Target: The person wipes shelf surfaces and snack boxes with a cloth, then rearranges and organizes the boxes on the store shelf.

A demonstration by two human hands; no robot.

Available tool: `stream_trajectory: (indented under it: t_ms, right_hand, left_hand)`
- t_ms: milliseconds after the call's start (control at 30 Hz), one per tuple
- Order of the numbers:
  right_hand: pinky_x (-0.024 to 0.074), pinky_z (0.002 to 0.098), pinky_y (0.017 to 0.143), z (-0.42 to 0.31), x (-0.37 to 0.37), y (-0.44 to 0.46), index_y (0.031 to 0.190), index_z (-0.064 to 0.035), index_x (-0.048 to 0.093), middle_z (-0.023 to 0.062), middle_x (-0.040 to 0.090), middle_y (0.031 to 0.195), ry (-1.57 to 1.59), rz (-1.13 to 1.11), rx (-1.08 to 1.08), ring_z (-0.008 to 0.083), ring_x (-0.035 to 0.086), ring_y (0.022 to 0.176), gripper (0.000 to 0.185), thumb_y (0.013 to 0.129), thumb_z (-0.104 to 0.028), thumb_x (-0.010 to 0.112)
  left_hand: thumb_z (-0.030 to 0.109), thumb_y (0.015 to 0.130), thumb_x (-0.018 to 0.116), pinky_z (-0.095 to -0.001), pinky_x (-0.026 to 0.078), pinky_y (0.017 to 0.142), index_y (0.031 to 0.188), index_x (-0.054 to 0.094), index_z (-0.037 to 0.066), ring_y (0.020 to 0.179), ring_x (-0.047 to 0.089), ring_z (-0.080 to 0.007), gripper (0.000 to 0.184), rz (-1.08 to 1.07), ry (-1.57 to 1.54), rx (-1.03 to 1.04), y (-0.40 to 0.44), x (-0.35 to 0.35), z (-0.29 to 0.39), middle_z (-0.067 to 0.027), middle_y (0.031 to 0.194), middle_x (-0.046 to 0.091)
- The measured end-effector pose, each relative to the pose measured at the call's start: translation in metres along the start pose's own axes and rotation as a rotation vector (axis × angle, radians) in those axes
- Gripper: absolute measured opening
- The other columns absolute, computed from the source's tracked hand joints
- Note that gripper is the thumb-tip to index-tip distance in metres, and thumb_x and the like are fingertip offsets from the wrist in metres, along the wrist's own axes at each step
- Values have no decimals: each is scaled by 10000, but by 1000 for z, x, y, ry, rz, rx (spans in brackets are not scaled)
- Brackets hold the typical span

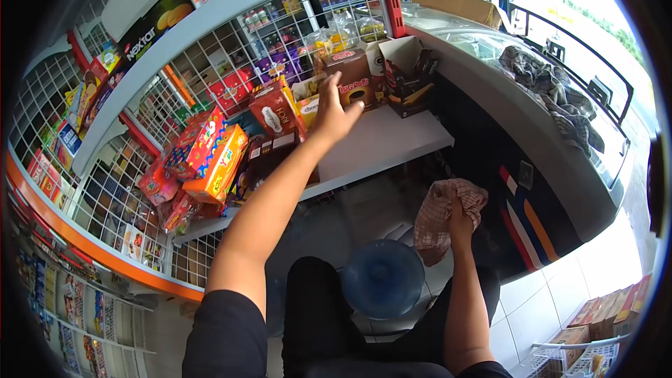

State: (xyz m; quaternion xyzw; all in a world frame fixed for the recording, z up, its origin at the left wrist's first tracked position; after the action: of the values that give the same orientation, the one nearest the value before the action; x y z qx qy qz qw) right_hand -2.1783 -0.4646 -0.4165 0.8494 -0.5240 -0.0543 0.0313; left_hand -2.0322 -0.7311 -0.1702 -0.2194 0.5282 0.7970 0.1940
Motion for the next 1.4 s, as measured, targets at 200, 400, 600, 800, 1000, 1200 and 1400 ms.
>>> stream_trajectory:
  t_ms: [200,400,600,800,1000,1200,1400]
  right_hand:
    - [437,342,800,13,-1,14,1278,-132,416,208,588,985,-312,21,-245,283,567,976,435,847,-95,462]
    - [410,301,810,-7,-2,4,1209,-119,476,191,558,1037,-354,-44,-191,251,545,980,362,851,-169,464]
    - [411,297,765,5,-2,6,1201,-112,493,183,557,993,-243,18,-362,248,547,922,361,843,-151,464]
    - [412,271,810,-18,-1,3,1185,-62,503,162,563,1059,-214,-47,-157,214,548,974,341,872,-193,484]
    - [362,255,895,-20,-3,-3,1123,37,531,129,546,1123,261,-47,57,167,492,1064,474,890,-372,471]
    - [363,247,864,1,-11,6,1015,44,565,88,562,1035,546,48,68,148,498,969,468,899,-394,448]
    - [404,244,739,10,-21,10,934,3,585,43,581,894,422,86,-24,119,524,827,246,866,-224,519]
  left_hand:
    - [275,653,667,-445,151,1070,1375,154,57,1331,116,-302,912,-191,443,-327,67,25,-84,-149,1441,117]
    - [284,656,699,-414,234,1037,1154,448,62,1297,238,-315,600,-152,519,-167,67,26,-83,-181,1388,282]
    - [264,599,756,-379,334,971,967,460,43,1118,411,-321,521,-198,387,79,65,17,-44,-163,1104,468]
    - [322,494,796,-365,369,920,1176,420,56,1096,398,-309,823,-276,634,79,59,23,-18,-142,1101,448]
    - [288,553,766,-362,388,905,1194,428,35,1061,458,-323,767,-207,335,61,39,15,5,-146,1070,476]
    - [211,665,728,-321,385,905,1227,436,5,1015,523,-252,666,-135,196,154,3,-66,89,-142,1097,512]
    - [149,702,670,-318,380,908,1133,513,-5,1043,513,-204,484,-119,-244,-111,-98,-132,98,-123,1094,552]
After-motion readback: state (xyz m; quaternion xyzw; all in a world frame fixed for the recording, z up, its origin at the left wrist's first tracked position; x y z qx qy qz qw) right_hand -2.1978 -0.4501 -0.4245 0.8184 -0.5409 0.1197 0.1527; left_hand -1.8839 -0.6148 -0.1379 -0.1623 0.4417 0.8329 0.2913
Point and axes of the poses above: each hand's wrist, its own y-axis towards the middle knuckle, its own x-axis out of the palm, z = x × y, the point moved 9 cm from there along y, towards the middle knuckle
